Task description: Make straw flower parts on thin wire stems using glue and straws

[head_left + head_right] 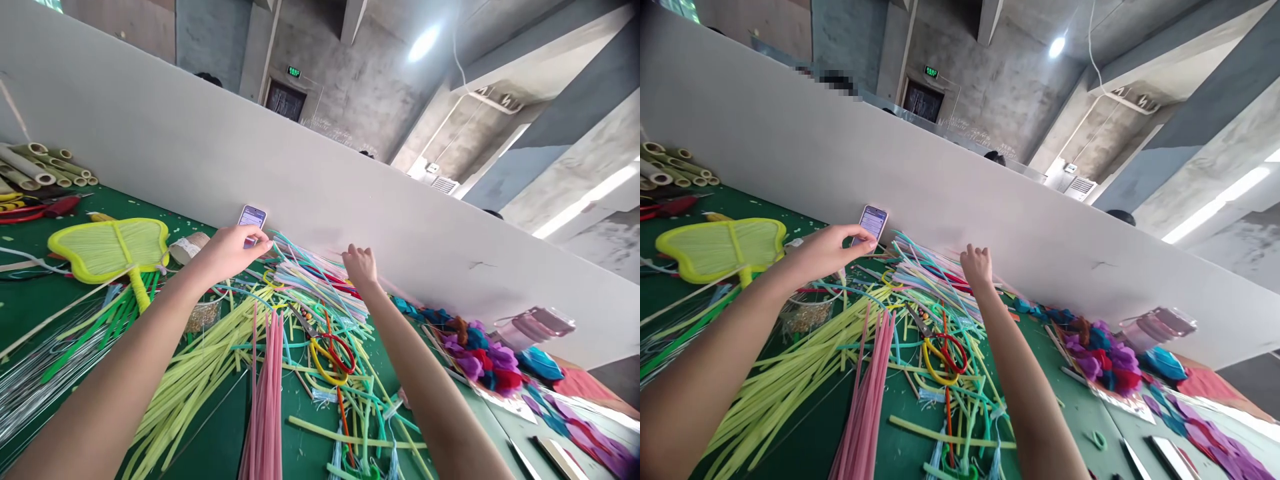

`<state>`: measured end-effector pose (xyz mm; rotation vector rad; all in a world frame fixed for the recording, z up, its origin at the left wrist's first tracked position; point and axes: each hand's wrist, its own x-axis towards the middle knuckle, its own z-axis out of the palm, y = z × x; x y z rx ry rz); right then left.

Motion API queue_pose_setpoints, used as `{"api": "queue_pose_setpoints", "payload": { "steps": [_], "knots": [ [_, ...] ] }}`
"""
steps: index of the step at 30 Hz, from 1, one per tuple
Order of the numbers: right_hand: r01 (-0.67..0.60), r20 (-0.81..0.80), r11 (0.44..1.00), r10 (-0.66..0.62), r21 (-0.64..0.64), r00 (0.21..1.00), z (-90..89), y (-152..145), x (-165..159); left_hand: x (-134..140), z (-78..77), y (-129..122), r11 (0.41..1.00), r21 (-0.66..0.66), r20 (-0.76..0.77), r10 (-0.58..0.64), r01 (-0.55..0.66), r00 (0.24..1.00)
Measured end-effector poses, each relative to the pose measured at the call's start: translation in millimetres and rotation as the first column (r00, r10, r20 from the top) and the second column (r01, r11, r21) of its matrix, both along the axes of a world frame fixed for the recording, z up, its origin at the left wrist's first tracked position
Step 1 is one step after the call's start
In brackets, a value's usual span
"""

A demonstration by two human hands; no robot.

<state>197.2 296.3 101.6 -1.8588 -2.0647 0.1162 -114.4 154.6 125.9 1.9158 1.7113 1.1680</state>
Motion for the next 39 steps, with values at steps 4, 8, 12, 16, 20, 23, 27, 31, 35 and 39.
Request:
{"api": "queue_pose_setpoints", "payload": {
  "steps": [4,8,12,16,20,23,27,31,35,39],
  "knots": [
    [-0.001,-0.221,0.997,-0.016,-0.076,0.975,23.3,-29,-12,-2,2.7,-2,0.999,-0.028,0.007,0.019,-0.019,1.000],
    [-0.246,-0.446,0.911,0.079,-0.330,0.891,11.5,-101,-38,-3,4.6,-3,0.999,-0.035,0.013,0.033,-0.032,0.999],
    [-0.417,-0.528,0.734,0.094,-0.536,0.844,-31.0,-183,-60,-3,6.1,-4,0.998,-0.044,0.014,0.034,-0.033,0.999],
    [-0.429,-0.477,0.719,0.154,-0.547,0.865,-70.9,-216,-67,0,6.7,-6,0.999,-0.042,0.025,0.023,-0.022,0.999],
    [-0.401,-0.394,0.798,0.226,-0.450,0.891,-87.2,-213,-68,0,5.7,-7,0.999,-0.050,0.007,0.008,-0.008,1.000],
    [-0.396,-0.364,0.819,0.250,-0.416,0.897,-89.4,-208,-69,-2,4.8,-4,0.999,-0.045,-0.005,0.011,-0.011,1.000],
    [-0.336,-0.306,0.861,0.225,-0.381,0.925,-87.1,-206,-75,4,1.2,-4,0.997,-0.080,-0.056,-0.018,0.014,0.998],
    [-0.233,-0.187,0.929,0.184,-0.289,0.965,-78.0,-220,-73,27,-15.4,-30,0.872,-0.433,-0.148,-0.318,0.228,0.936],
    [-0.105,-0.152,0.959,0.066,-0.263,0.986,-74.2,-250,-60,51,-50.2,-85,0.660,-0.694,-0.059,-0.452,0.289,0.890],
    [-0.198,-0.279,0.930,0.111,-0.309,0.954,-81.7,-273,-58,62,-87.2,-124,0.670,-0.713,-0.120,-0.408,0.207,0.905]
  ]
}}
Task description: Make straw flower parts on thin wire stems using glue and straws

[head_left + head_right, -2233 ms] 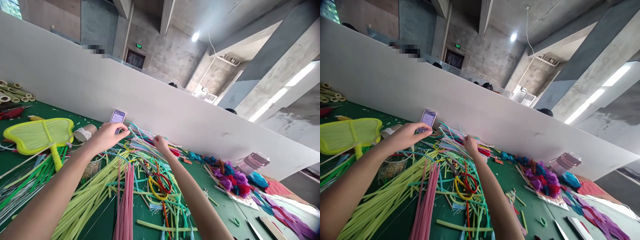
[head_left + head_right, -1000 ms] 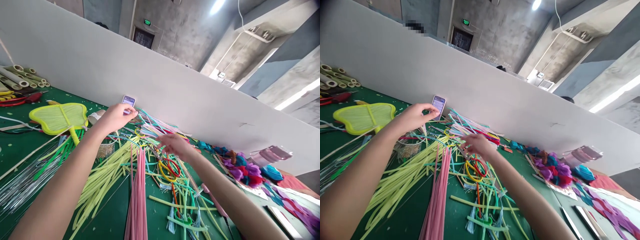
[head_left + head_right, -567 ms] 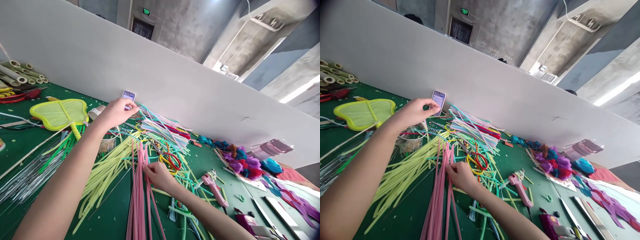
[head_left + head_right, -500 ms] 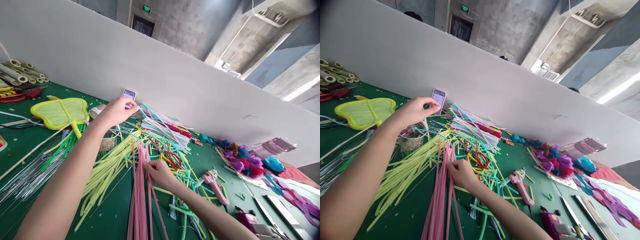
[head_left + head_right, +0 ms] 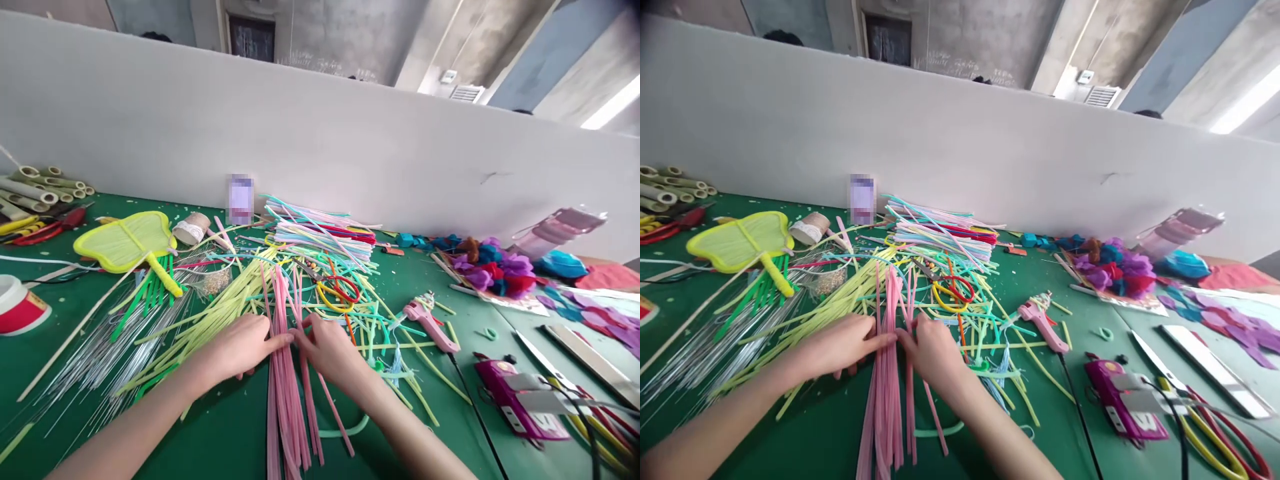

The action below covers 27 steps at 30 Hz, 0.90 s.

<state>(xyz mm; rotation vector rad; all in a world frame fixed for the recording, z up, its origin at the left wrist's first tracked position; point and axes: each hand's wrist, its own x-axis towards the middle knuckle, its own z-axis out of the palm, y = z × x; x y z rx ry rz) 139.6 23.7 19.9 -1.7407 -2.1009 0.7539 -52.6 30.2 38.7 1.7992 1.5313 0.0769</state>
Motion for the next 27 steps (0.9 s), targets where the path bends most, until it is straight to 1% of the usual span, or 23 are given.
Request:
{"api": "queue_pose_setpoints", "payload": {
  "steps": [2,4,6,8,10,12,13,15,17,19,20,21,22,24,25,26,27],
  "knots": [
    [-0.061,-0.112,0.998,0.060,-0.004,0.992,-3.9,-5,-5,3,-14.3,-6,0.994,0.048,0.057,0.094,-0.096,0.994],
    [-0.101,-0.222,0.995,0.100,0.006,0.970,-7.4,-8,-11,5,-25.4,-6,0.984,0.053,0.182,0.158,-0.170,0.971],
    [-0.112,-0.301,0.994,0.112,0.016,0.947,-11.6,-11,-16,7,-33.2,-4,0.971,0.057,0.319,0.202,-0.231,0.926],
    [-0.099,-0.397,0.995,0.088,-0.008,0.914,-16.5,-15,-20,10,-37.6,-3,0.958,0.064,0.441,0.225,-0.280,0.869],
    [-0.083,-0.554,0.994,0.030,-0.072,0.832,-21.2,-19,-23,14,-38.5,-3,0.954,0.028,0.538,0.236,-0.297,0.809],
    [-0.088,-0.704,0.989,-0.024,-0.122,0.710,-24.6,-24,-24,18,-37.0,-4,0.954,-0.070,0.609,0.272,-0.290,0.745],
    [-0.094,-0.750,0.988,-0.032,-0.125,0.660,-25.6,-26,-24,20,-35.9,-6,0.952,-0.115,0.640,0.289,-0.283,0.712],
    [-0.103,-0.783,0.991,-0.003,-0.085,0.622,-26.7,-29,-24,24,-33.9,-8,0.944,-0.178,0.697,0.321,-0.279,0.641],
    [-0.094,-0.780,0.995,0.029,-0.038,0.625,-26.4,-30,-22,25,-32.3,-11,0.927,-0.223,0.738,0.362,-0.301,0.569],
    [-0.046,-0.781,0.998,0.004,-0.032,0.624,-24.8,-29,-19,24,-30.6,-13,0.891,-0.274,0.744,0.435,-0.361,0.508],
    [-0.015,-0.797,0.998,-0.035,-0.055,0.603,-23.6,-28,-17,24,-29.5,-13,0.869,-0.295,0.737,0.472,-0.398,0.484],
    [0.011,-0.822,0.996,-0.082,-0.092,0.564,-22.3,-26,-16,24,-28.3,-14,0.846,-0.304,0.728,0.503,-0.438,0.466],
    [0.026,-0.851,0.990,-0.130,-0.136,0.509,-21.0,-24,-14,23,-26.9,-14,0.825,-0.305,0.720,0.527,-0.475,0.452],
    [0.024,-0.897,0.976,-0.208,-0.216,0.391,-19.1,-21,-13,24,-24.6,-15,0.796,-0.307,0.711,0.556,-0.522,0.429],
    [0.021,-0.908,0.970,-0.233,-0.241,0.348,-18.8,-19,-12,24,-24.2,-15,0.787,-0.310,0.713,0.563,-0.533,0.417],
    [0.030,-0.910,0.968,-0.246,-0.251,0.332,-19.0,-18,-11,25,-24.4,-15,0.784,-0.317,0.720,0.565,-0.534,0.403],
    [0.056,-0.906,0.968,-0.247,-0.243,0.344,-19.5,-17,-11,25,-25.3,-15,0.789,-0.328,0.730,0.560,-0.519,0.391]
  ]
}}
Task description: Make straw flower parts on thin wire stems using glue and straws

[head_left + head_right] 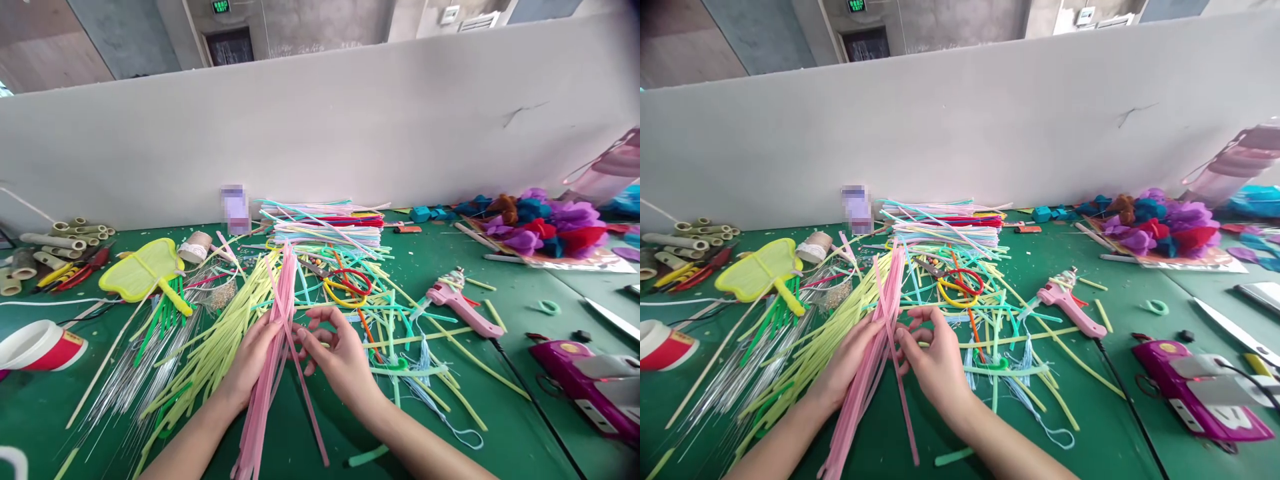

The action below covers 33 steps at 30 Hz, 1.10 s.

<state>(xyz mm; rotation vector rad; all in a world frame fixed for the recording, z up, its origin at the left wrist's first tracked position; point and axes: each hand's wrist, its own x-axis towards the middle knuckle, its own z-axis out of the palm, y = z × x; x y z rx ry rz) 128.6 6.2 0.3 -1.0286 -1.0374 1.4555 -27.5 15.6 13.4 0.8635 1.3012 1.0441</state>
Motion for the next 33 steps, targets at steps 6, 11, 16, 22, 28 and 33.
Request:
{"api": "queue_pose_setpoints", "payload": {
  "steps": [6,11,16,22,28,33],
  "knots": [
    [0.087,0.218,0.988,-0.114,0.130,0.969,-3.9,5,4,0,-9.0,-1,0.984,0.070,0.168,-0.176,0.166,0.970],
    [-0.087,0.103,0.996,0.085,0.024,0.991,-0.1,6,2,5,-4.0,-6,0.968,0.059,0.147,-0.251,0.245,0.957],
    [-0.277,-0.159,0.960,0.268,-0.037,0.950,2.9,6,0,10,-1.5,-12,0.936,0.057,0.073,-0.350,0.346,0.934],
    [-0.233,-0.206,0.970,0.213,-0.077,0.955,8.1,9,4,9,-3.6,-11,0.950,0.049,-0.057,-0.305,0.308,0.951],
    [-0.162,-0.162,0.980,0.142,-0.113,0.976,7.6,11,7,2,-3.2,-8,0.952,0.135,-0.185,-0.248,0.274,0.951],
    [-0.166,-0.138,0.980,0.150,-0.112,0.979,6.4,11,8,0,-1.3,-6,0.938,0.155,-0.201,-0.279,0.311,0.939]
  ]
}}
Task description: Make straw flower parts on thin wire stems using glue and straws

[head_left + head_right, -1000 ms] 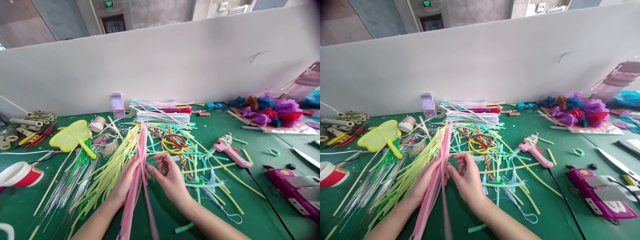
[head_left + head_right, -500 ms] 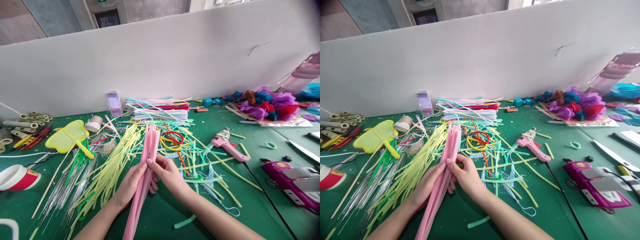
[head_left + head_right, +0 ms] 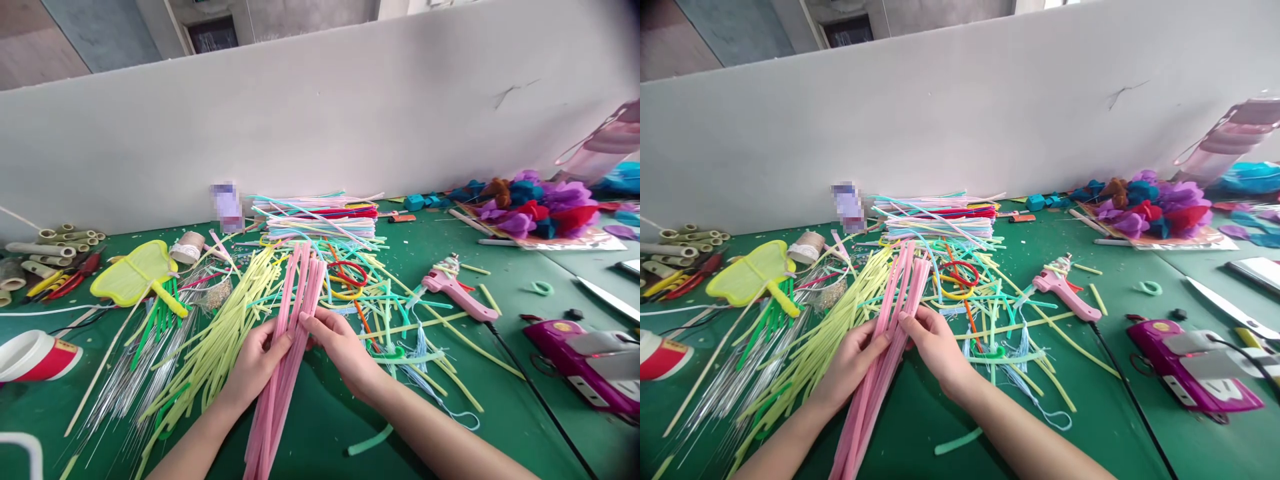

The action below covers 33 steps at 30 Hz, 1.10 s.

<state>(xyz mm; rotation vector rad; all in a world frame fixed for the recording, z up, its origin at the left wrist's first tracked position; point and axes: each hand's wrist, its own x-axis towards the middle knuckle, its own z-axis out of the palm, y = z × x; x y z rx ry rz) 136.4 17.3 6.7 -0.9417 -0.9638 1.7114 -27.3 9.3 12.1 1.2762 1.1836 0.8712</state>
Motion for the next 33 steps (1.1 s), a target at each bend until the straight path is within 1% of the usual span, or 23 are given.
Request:
{"api": "queue_pose_setpoints", "payload": {
  "steps": [2,4,6,7,9,11,13,16,18,20,22,23,26,28,30,32,33],
  "knots": [
    [0.043,0.003,0.999,-0.042,-0.034,0.999,-1.0,0,0,1,0.5,0,0.999,-0.004,0.004,0.045,-0.045,0.999],
    [0.108,0.013,0.991,-0.107,-0.085,0.994,-1.6,1,0,2,-0.5,1,0.992,-0.028,0.009,0.125,-0.124,0.992],
    [0.150,0.026,0.981,-0.148,-0.122,0.989,-1.4,1,0,1,-2.8,2,0.981,-0.088,0.076,0.179,-0.172,0.981],
    [0.153,0.029,0.980,-0.151,-0.126,0.988,-0.8,1,0,1,-4.1,3,0.977,-0.133,0.140,0.188,-0.169,0.972],
    [0.136,0.028,0.983,-0.134,-0.123,0.991,0.7,1,1,-2,-5.4,6,0.963,-0.246,0.293,0.179,-0.107,0.939],
    [0.119,0.032,0.985,-0.115,-0.127,0.993,2.6,1,2,-5,-4.0,8,0.941,-0.338,0.413,0.157,-0.010,0.897],
    [0.107,0.049,0.985,-0.101,-0.135,0.994,4.0,1,3,-9,-0.4,10,0.920,-0.383,0.484,0.126,0.080,0.866],
    [0.094,0.056,0.989,-0.088,-0.115,0.995,4.5,0,4,-12,4.2,9,0.897,-0.406,0.530,0.074,0.176,0.845],
    [0.073,0.018,0.993,-0.072,-0.090,0.997,3.6,0,4,-11,3.7,7,0.892,-0.410,0.510,0.052,0.190,0.858],
    [0.054,-0.026,0.995,-0.056,-0.078,0.998,2.1,0,3,-8,0.5,4,0.916,-0.379,0.436,0.052,0.130,0.899],
    [0.037,-0.048,0.997,-0.040,-0.073,0.998,0.8,0,2,-5,-3.0,0,0.946,-0.319,0.350,0.063,0.056,0.935],
    [0.029,-0.052,0.997,-0.033,-0.069,0.998,0.4,0,1,-4,-4.2,-1,0.956,-0.291,0.315,0.055,0.041,0.948],
    [0.005,-0.057,1.000,-0.006,-0.014,0.998,0.3,1,3,-4,-3.5,-4,0.965,-0.247,0.252,-0.026,0.091,0.967],
    [-0.014,-0.053,0.999,0.016,0.039,0.998,0.4,3,6,-4,-0.5,-5,0.969,-0.225,0.217,-0.052,0.102,0.975],
    [-0.039,-0.041,0.997,0.042,0.068,0.998,-0.1,5,9,-5,2.7,-5,0.981,-0.184,0.179,-0.021,0.055,0.984],
    [-0.053,-0.039,0.997,0.056,0.060,0.998,-1.2,7,13,-5,4.7,-4,0.990,-0.143,0.145,0.007,0.014,0.989],
    [-0.055,-0.042,0.997,0.058,0.050,0.997,-1.9,8,15,-5,5.1,-4,0.991,-0.132,0.136,0.005,0.013,0.991]
  ]
}}
